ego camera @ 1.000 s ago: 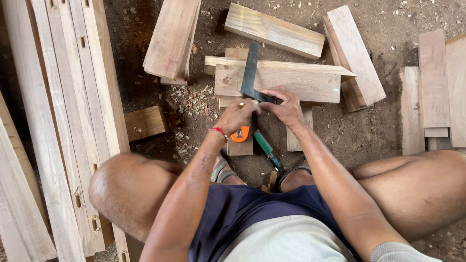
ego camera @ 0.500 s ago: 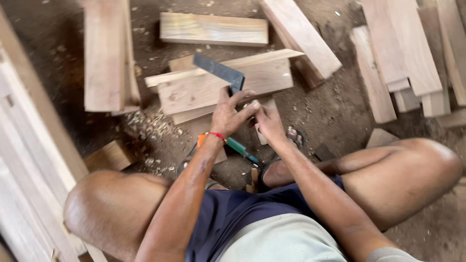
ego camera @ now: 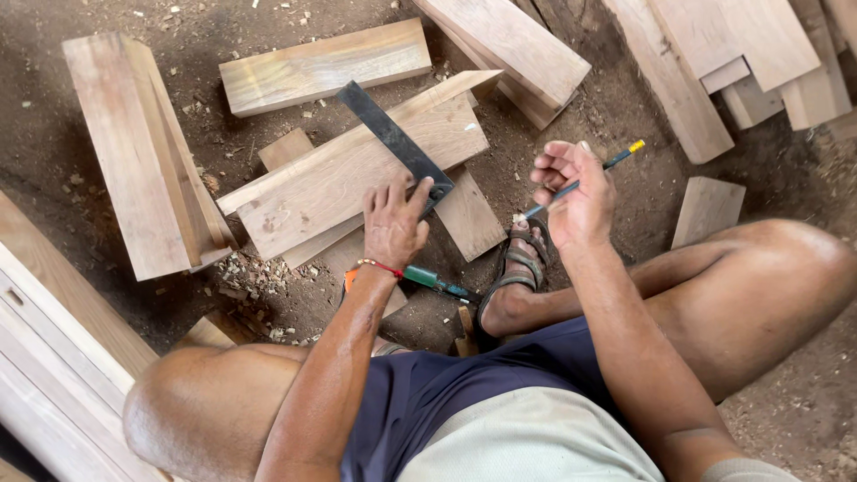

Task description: The person marks several wooden pieces using a try square and a pencil while sitting on the floor, occasionally moving the wood pieces to position them for marking.

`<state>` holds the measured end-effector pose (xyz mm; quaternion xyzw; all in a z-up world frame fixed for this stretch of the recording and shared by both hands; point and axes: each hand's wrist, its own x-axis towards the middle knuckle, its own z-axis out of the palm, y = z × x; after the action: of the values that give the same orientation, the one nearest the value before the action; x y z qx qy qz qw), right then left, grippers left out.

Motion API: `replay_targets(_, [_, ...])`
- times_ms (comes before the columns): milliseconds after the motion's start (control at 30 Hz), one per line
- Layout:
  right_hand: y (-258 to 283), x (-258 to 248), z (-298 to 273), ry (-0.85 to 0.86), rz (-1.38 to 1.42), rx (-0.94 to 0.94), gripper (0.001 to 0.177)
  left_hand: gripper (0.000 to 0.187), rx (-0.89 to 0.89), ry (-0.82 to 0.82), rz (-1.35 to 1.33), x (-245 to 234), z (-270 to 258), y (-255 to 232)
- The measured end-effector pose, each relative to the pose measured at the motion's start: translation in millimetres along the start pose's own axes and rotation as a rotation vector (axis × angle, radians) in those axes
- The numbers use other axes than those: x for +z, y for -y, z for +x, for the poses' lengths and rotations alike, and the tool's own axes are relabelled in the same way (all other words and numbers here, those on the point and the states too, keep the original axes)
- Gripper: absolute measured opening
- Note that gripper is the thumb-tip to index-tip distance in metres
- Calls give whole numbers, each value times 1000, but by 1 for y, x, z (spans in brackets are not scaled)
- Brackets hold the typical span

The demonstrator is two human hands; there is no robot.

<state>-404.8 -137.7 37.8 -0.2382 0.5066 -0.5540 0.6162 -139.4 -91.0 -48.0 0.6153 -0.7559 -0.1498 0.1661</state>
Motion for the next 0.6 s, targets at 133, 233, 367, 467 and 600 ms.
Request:
replay_targets(133, [-14,5,5,8,-114,29,53,78,55,7,97,2,17,27])
replay_targets(233, [-31,4,3,55,-213,39,60,81,77,66,0,-2,23,40])
replay_targets(367, [-51,10,-6,135,-349,35,48,80,92,55,-92,-5,25,39])
replay_targets(467, [-58,14,-9,135,-382,16,32,82,118,47,-95,-11,24,39])
replay_targets(600, [-66,14,-7,94,-386,15,22,82,125,33,-85,-13,23,36])
